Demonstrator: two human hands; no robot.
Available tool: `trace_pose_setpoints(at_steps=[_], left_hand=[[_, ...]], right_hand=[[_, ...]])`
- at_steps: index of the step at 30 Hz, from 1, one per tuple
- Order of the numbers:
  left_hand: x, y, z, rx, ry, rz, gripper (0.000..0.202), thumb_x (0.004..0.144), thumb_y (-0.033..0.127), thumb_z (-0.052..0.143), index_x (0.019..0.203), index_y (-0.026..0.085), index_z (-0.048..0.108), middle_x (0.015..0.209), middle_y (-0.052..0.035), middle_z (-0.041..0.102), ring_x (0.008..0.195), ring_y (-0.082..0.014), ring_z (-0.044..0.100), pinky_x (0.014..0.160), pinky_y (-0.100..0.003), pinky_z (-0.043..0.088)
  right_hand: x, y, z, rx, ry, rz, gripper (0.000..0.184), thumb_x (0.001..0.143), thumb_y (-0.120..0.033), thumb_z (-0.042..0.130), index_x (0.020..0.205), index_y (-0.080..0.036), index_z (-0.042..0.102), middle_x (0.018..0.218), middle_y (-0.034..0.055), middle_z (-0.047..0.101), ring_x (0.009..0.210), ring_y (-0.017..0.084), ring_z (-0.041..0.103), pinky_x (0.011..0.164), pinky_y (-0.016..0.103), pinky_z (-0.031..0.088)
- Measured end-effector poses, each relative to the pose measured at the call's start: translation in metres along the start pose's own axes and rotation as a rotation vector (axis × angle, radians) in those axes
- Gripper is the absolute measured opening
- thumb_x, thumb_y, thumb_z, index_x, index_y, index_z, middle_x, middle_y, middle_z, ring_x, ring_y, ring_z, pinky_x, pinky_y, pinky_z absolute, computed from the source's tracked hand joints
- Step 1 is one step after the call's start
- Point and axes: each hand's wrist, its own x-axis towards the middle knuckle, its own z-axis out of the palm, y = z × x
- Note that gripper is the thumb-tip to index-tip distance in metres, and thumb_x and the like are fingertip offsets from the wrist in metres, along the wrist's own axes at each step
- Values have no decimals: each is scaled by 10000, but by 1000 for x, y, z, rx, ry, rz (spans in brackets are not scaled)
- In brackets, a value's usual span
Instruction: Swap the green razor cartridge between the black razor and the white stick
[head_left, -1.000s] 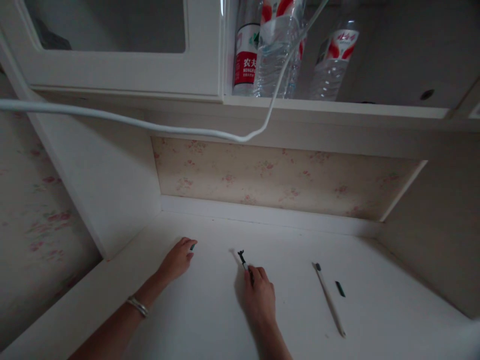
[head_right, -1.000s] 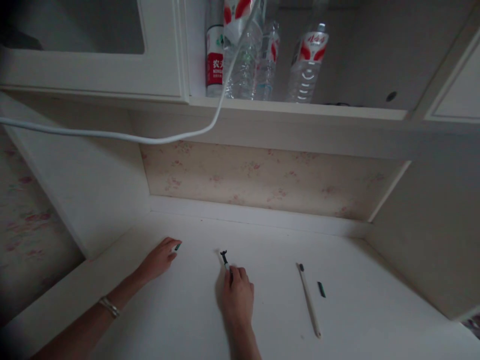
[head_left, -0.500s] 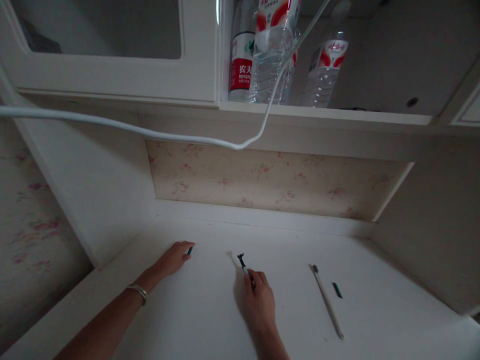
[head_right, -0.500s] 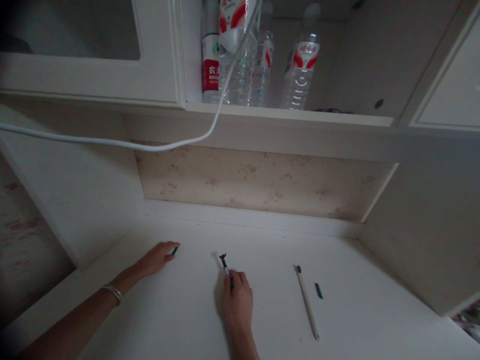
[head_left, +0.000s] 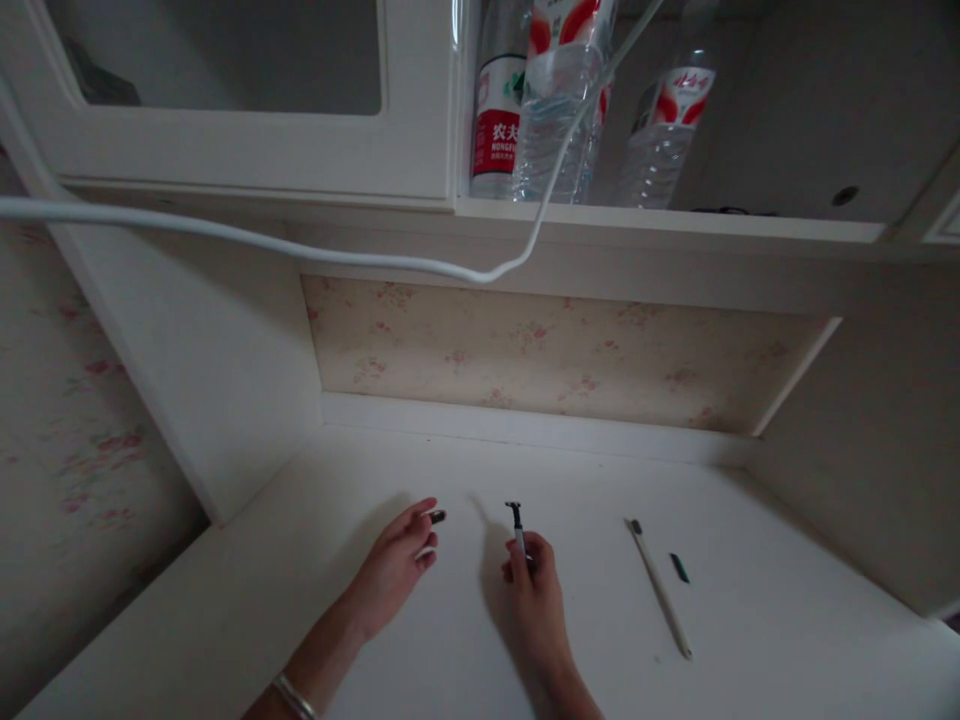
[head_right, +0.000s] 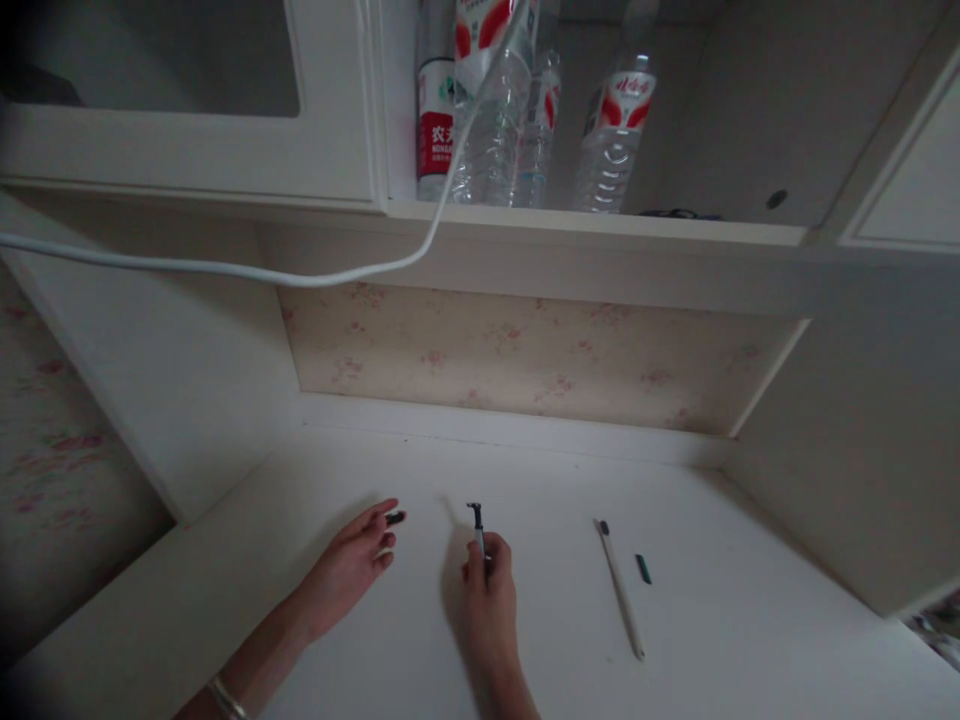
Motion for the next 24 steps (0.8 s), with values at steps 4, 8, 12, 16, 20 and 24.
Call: trace_pose_setpoints(at_steps=[4, 8, 12, 16, 20, 24], left_hand=[[-25, -17, 21, -371, -11, -18, 451, 832, 488, 649, 1220, 271, 570, 1238, -104, 550, 772, -113, 549, 708, -275, 479], [-32, -24, 29, -542, -78, -61, 452, 787, 474, 718, 1186, 302, 596, 1168, -61, 569, 722, -94, 502, 668, -250, 456], [-36, -21, 31, -673, -109, -120, 442, 766, 399, 765, 1160, 256, 623, 1108, -53, 572, 704, -81, 473, 664, -241, 432], [-37, -19, 27, -732, -112, -106, 396, 788, 360, 752, 1147, 246, 630, 1103, -48, 575, 689, -78, 461, 655, -242, 416], [-37, -19, 28, -732, -151, -89, 384, 789, 357, 750, 1138, 246, 634, 1100, -44, 578, 692, -81, 463, 691, -259, 426], [-38, -18, 31, -712, -178, -91, 402, 775, 365, 762, 1135, 234, 638, 1085, -53, 585, 682, -86, 452, 697, -280, 435]], right_hand=[[-24, -6, 2, 280, -86, 121, 522, 770, -549, 706, 1122, -203, 537, 810, 1, 571, 676, 178, 556, 623, 264, 463], [-48, -11, 9, 453, -150, 200, 492, 720, -477, 794, 1077, -198, 602, 734, -21, 548, 618, 135, 511, 577, 213, 407], [-57, -13, 19, 593, -168, 264, 509, 744, -570, 755, 1035, -181, 602, 724, -2, 552, 549, 116, 467, 492, 199, 348], [-57, -8, 22, 540, -239, 203, 416, 808, -557, 715, 933, -171, 624, 668, -10, 524, 561, 107, 450, 518, 189, 360], [-58, -7, 20, 566, -293, 166, 369, 787, -527, 751, 886, -195, 622, 826, 26, 600, 647, 133, 523, 597, 224, 432], [-59, -9, 21, 604, -290, 228, 446, 704, -495, 832, 1000, -215, 651, 750, 11, 595, 606, 134, 529, 566, 224, 424]])
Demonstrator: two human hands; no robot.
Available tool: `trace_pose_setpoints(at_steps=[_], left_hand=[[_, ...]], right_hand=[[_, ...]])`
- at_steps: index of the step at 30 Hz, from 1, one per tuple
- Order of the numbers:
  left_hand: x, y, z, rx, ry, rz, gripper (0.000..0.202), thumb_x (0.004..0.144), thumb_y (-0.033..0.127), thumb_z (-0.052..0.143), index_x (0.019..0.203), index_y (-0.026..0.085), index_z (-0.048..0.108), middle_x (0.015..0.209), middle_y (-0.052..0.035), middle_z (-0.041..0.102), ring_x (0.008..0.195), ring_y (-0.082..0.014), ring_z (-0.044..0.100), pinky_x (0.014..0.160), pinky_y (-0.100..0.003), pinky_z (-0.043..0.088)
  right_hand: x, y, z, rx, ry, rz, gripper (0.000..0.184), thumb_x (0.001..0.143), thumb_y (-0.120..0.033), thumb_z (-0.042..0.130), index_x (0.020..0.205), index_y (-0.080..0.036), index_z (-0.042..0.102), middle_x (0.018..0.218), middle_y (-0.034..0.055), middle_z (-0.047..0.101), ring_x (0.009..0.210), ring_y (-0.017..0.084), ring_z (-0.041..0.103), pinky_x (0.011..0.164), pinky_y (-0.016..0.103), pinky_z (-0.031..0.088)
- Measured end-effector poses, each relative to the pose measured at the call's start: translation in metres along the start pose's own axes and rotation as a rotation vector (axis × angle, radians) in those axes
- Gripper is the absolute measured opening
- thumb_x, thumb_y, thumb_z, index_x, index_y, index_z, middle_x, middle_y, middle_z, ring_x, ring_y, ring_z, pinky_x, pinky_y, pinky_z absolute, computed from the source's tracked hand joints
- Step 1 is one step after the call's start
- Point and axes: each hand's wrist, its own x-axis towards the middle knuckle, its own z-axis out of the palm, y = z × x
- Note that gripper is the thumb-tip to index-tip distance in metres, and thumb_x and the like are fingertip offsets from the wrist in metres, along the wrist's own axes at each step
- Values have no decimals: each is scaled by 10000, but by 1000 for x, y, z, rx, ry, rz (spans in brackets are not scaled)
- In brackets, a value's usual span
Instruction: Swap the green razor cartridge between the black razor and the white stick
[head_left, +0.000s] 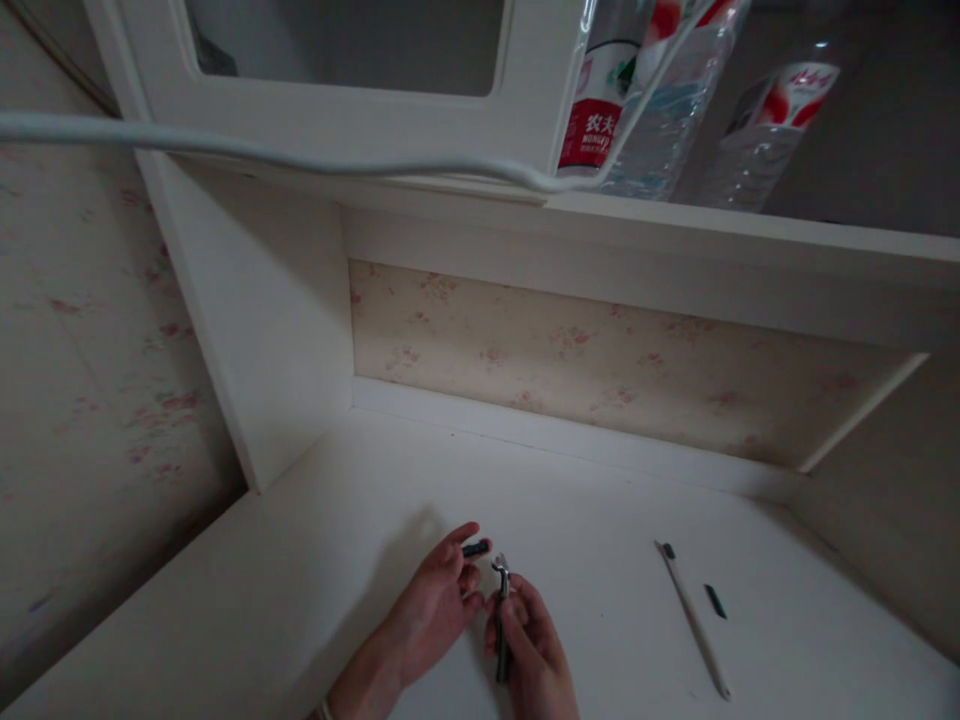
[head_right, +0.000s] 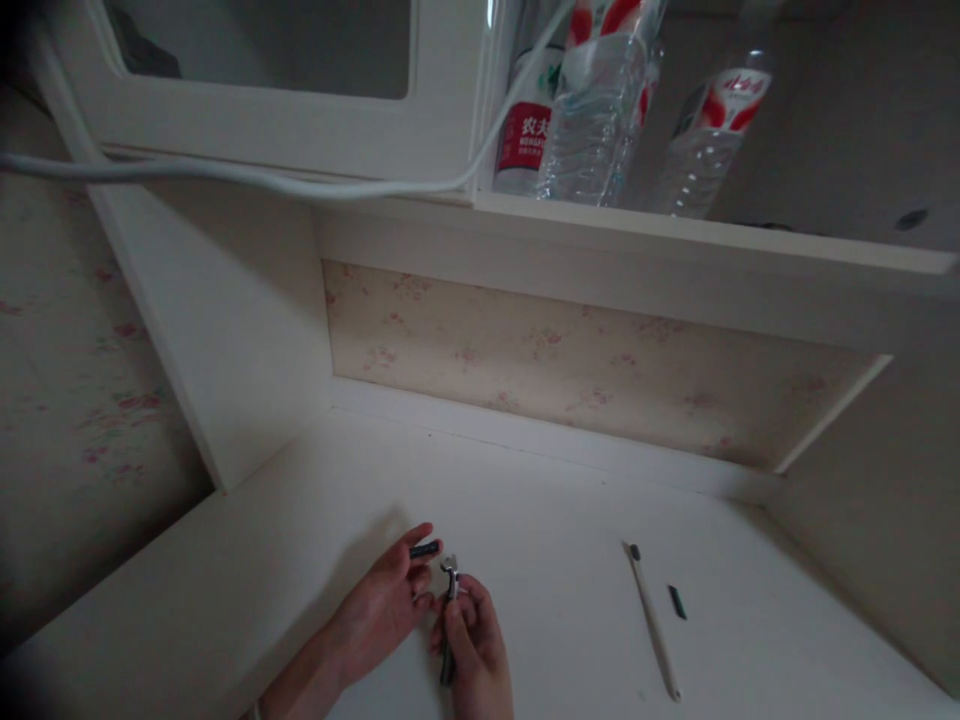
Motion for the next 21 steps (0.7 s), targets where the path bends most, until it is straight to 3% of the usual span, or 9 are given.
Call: trace_pose_setpoints(at_steps=[3, 5, 9, 13, 21], left_hand=[[-1, 0, 1, 8, 2, -12, 407, 770, 356, 769, 1135, 233, 639, 1089, -53, 587, 680, -81, 446, 667, -258, 420], [-1, 0, 1, 13, 8, -20, 404, 770, 355, 770, 1133, 234, 641, 1082, -50, 591, 678, -78, 445, 663, -248, 413], [-1, 0, 4, 35, 7, -38, 424, 730, 351, 804, 1108, 230, 657, 996, -37, 606, 644, -74, 434, 639, -241, 401], [-1, -1, 5, 61, 6, -53, 428, 708, 344, 821, 1090, 225, 668, 922, -32, 610, 628, -79, 444, 626, -244, 396], [-4, -4, 5, 103, -3, -100, 465, 681, 354, 838, 1092, 214, 671, 997, -67, 637, 675, -106, 513, 701, -276, 421]], right_hand=[[-2, -1, 1, -34, -10, 48, 523, 694, -498, 841, 1065, -166, 680, 677, 27, 595, 572, 122, 505, 529, 199, 377], [-3, -2, 2, -29, -58, 65, 461, 723, -492, 823, 999, -141, 708, 623, 36, 589, 568, 121, 501, 529, 192, 362], [-6, -4, 5, 78, -92, 101, 349, 721, -445, 835, 902, -171, 718, 727, 54, 630, 568, 117, 517, 533, 202, 380], [-8, -7, 9, 70, -133, 61, 306, 780, -455, 783, 854, -168, 707, 670, 26, 588, 463, 83, 449, 446, 187, 302], [-11, -9, 13, 100, -122, 63, 333, 809, -484, 748, 819, -156, 693, 617, 7, 534, 471, 72, 405, 454, 180, 271]])
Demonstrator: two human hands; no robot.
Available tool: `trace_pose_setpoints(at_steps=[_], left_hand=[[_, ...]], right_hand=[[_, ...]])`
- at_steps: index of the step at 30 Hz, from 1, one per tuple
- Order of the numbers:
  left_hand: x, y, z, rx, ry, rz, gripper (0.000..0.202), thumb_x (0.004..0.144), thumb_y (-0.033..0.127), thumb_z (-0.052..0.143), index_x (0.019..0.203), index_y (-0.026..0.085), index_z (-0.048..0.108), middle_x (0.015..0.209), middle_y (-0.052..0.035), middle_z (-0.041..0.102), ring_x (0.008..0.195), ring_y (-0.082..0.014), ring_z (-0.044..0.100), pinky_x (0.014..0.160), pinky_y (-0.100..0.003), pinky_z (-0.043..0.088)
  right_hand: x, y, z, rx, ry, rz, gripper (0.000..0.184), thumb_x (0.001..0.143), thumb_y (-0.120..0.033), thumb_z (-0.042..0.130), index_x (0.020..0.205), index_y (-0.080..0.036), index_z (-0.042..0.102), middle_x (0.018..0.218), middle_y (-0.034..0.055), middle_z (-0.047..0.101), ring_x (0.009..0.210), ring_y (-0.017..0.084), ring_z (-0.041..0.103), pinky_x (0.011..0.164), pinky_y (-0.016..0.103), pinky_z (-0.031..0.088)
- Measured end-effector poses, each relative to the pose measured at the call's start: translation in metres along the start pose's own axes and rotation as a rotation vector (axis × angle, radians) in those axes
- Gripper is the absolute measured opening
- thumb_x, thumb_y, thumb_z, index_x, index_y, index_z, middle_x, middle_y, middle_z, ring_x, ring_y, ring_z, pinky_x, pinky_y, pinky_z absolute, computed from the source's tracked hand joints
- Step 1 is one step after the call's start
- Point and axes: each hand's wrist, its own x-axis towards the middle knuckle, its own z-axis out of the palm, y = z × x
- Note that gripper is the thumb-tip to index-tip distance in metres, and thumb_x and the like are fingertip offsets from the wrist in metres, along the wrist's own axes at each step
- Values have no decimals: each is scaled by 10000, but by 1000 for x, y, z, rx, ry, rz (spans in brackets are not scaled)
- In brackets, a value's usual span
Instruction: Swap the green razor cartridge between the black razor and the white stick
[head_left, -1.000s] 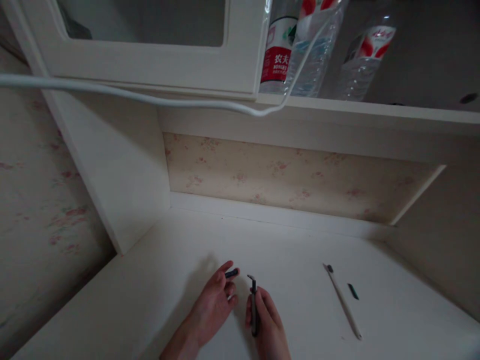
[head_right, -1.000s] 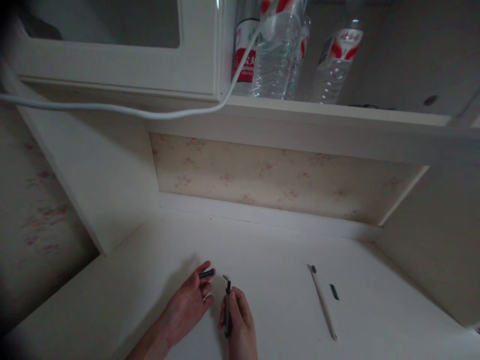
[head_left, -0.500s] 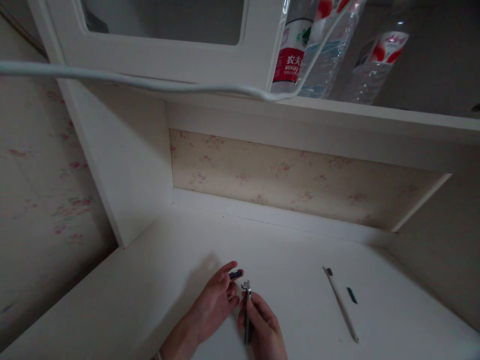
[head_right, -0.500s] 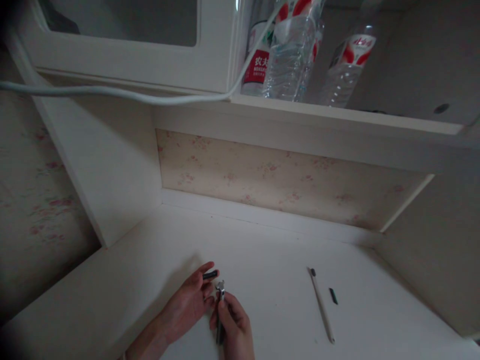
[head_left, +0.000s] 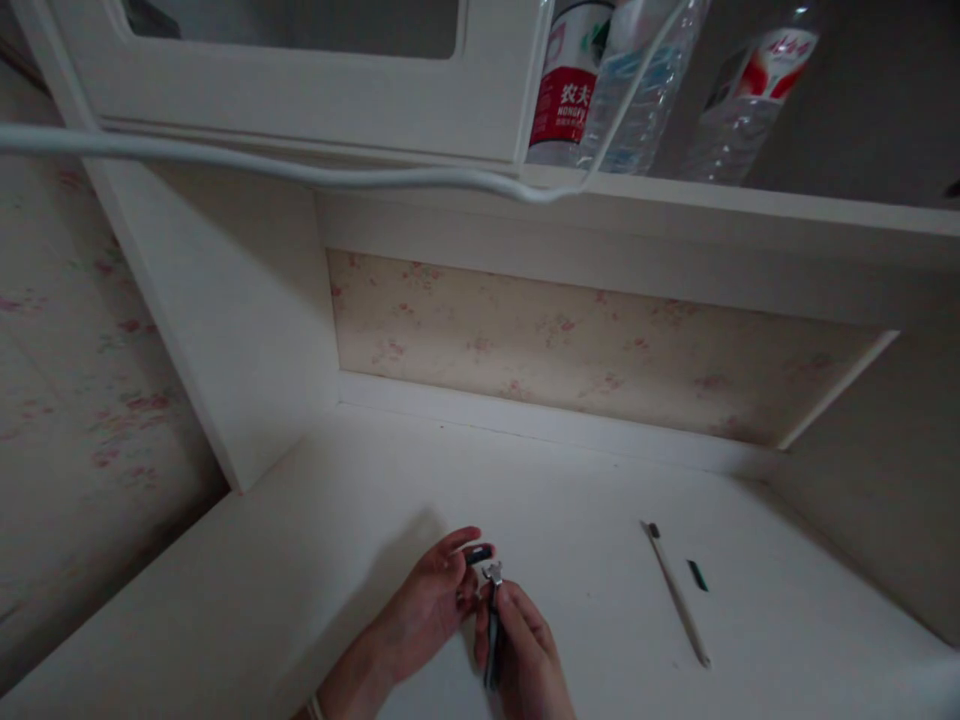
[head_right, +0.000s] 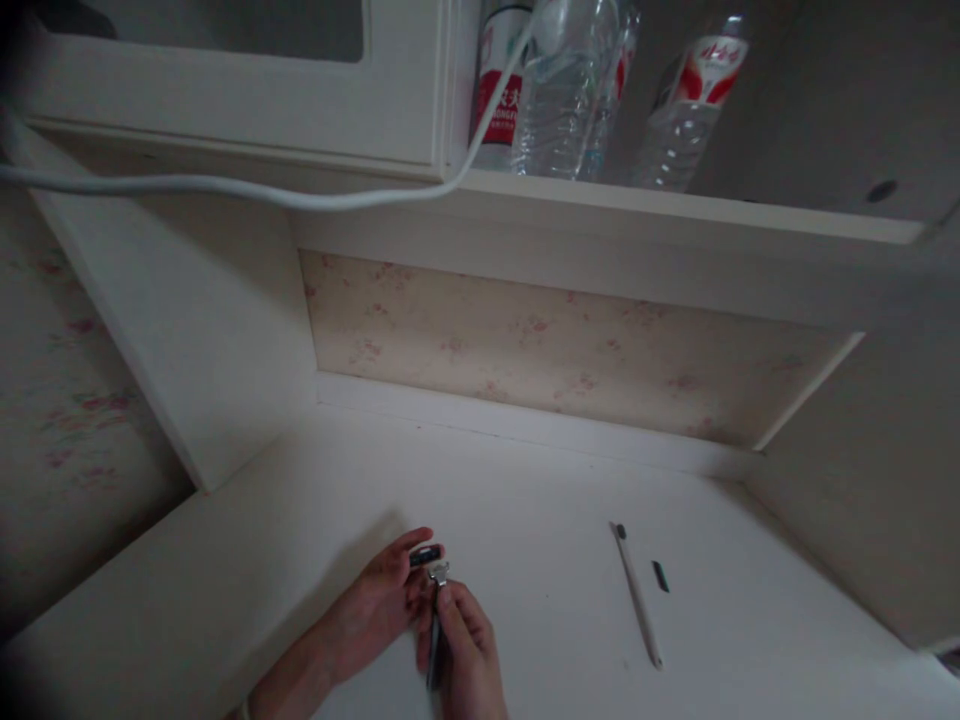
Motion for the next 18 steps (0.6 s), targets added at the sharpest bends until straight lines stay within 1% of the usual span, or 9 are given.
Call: trace_pose_setpoints(at_steps=[4, 7, 11, 15, 18], left_hand=[[0, -2, -2, 24, 7, -12, 456, 685, 348, 836, 1088, 211, 672, 1055, -83, 639, 669, -97, 511, 715, -272, 419], [2, -4, -5, 32, -13, -13, 438, 707, 328, 823, 1098, 213, 666, 1095, -89, 634, 660, -85, 501, 709, -261, 413], [3, -6, -9, 41, -33, -16, 426, 719, 318, 815, 1104, 218, 662, 1126, -87, 627, 668, -86, 504, 716, -267, 416], [2, -5, -8, 62, -45, -22, 413, 721, 295, 815, 1099, 226, 663, 1158, -81, 616, 687, -85, 518, 711, -256, 412], [1, -4, -5, 68, -48, -22, 433, 692, 294, 836, 1086, 228, 669, 1168, -78, 608, 749, -108, 545, 725, -257, 417]], right_hand=[[0, 3, -3, -51, -16, -19, 356, 829, -505, 717, 832, -151, 672, 589, -12, 495, 450, 68, 359, 436, 190, 230], [-1, 1, -2, -104, -15, -43, 388, 838, -520, 700, 816, -135, 657, 592, -14, 486, 466, 68, 342, 460, 198, 231], [-1, -3, 0, -142, -23, -37, 423, 848, -549, 670, 799, -130, 637, 573, -16, 467, 480, 83, 324, 470, 210, 230], [-1, -2, 0, -157, -19, -51, 409, 868, -543, 646, 799, -141, 613, 570, -19, 457, 480, 91, 315, 471, 220, 220], [0, 1, -3, -157, -10, -53, 402, 869, -541, 646, 818, -144, 609, 580, -19, 461, 479, 91, 309, 471, 221, 211]])
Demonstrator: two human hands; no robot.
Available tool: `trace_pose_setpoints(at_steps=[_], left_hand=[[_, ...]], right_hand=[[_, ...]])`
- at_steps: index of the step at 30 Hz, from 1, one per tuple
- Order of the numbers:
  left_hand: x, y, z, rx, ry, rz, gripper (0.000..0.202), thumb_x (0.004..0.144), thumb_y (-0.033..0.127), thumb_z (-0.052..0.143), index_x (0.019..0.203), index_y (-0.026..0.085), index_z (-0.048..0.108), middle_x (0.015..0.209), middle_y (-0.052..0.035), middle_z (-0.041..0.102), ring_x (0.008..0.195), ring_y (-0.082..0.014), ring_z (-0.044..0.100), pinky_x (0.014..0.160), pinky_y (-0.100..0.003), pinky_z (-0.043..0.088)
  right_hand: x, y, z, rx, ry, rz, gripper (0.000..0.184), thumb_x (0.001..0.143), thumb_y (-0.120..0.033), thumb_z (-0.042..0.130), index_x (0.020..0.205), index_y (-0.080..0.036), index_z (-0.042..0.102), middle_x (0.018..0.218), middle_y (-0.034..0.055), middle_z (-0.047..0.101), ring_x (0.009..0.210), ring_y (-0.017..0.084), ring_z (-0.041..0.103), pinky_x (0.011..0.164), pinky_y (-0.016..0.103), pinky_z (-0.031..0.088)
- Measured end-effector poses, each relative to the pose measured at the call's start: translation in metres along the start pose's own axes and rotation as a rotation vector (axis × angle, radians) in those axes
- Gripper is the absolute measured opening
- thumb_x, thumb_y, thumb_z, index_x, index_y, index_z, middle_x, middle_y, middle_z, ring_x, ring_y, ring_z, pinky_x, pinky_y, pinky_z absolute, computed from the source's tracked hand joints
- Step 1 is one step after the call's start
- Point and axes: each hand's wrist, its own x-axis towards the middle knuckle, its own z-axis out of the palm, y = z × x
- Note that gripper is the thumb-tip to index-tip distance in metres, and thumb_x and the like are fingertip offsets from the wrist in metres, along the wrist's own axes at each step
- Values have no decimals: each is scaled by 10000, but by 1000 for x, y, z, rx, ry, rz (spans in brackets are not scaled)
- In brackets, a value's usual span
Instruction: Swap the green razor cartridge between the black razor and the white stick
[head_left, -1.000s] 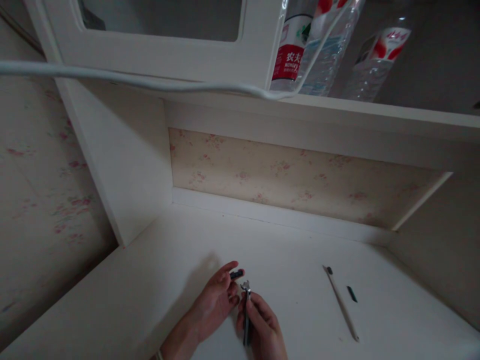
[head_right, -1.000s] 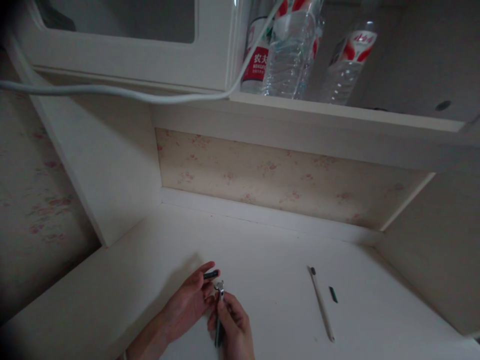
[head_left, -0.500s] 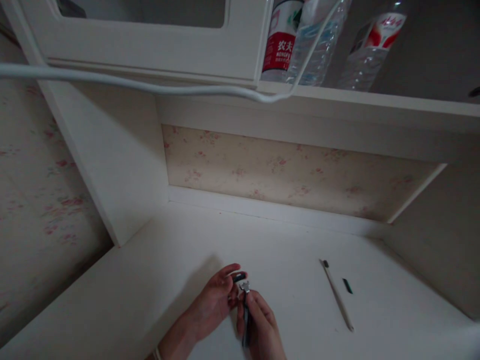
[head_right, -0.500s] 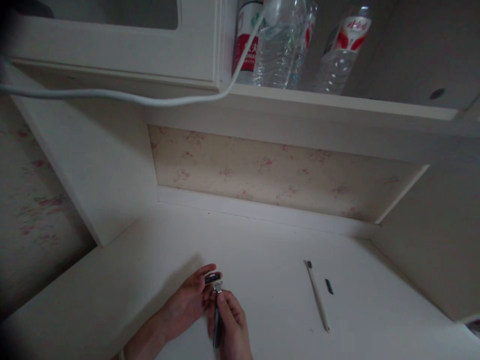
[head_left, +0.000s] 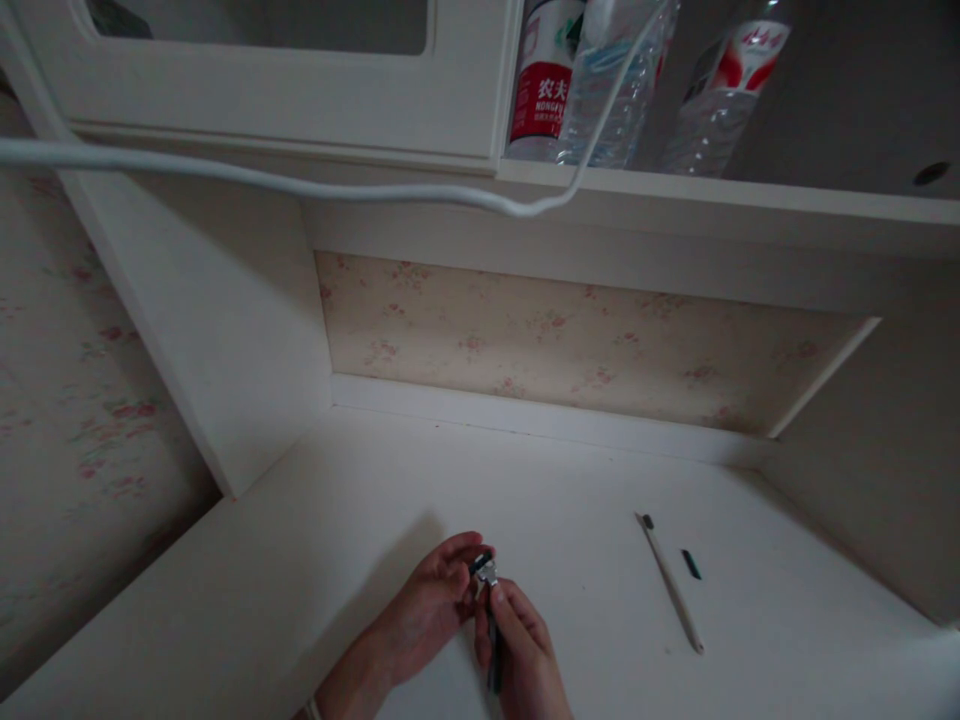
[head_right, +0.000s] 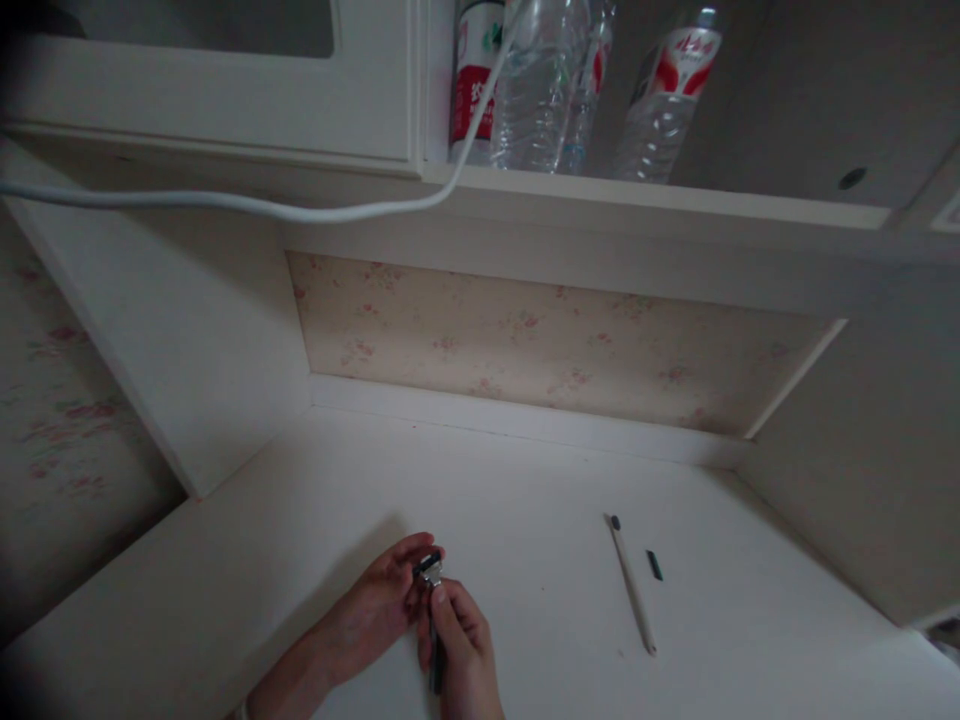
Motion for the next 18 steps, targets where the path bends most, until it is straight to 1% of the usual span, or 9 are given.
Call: trace_pose_setpoints(at_steps=[3, 9, 14, 18], left_hand=[[0, 0, 1, 0, 5, -4, 443, 676, 297, 847, 1076, 228, 672, 1166, -74, 605, 773, -121, 555, 734, -261, 423], [3, -3, -4, -3, 3, 12, 460, 675, 297, 847, 1093, 232, 664, 1158, -67, 605, 702, -92, 537, 701, -244, 418], [3, -4, -4, 4, -5, 3, 487, 645, 293, 865, 1086, 235, 667, 1142, -62, 612, 714, -101, 555, 679, -244, 413], [2, -1, 0, 10, 8, 1, 479, 638, 296, 870, 1071, 227, 675, 1122, -60, 621, 745, -109, 561, 707, -251, 418]], right_hand=[[0, 1, -2, -14, -11, 1, 398, 880, -536, 635, 844, -140, 620, 575, -22, 452, 488, 93, 307, 478, 219, 212], [-1, -2, -3, -68, -29, -22, 408, 895, -538, 614, 828, -135, 623, 578, -20, 454, 505, 96, 325, 512, 226, 243], [-1, -1, -3, -71, -33, -14, 414, 896, -543, 609, 806, -140, 605, 563, -30, 434, 489, 92, 303, 488, 229, 210], [0, -1, -4, -90, -18, -4, 416, 890, -546, 617, 838, -133, 624, 559, -36, 418, 479, 88, 281, 470, 226, 187]])
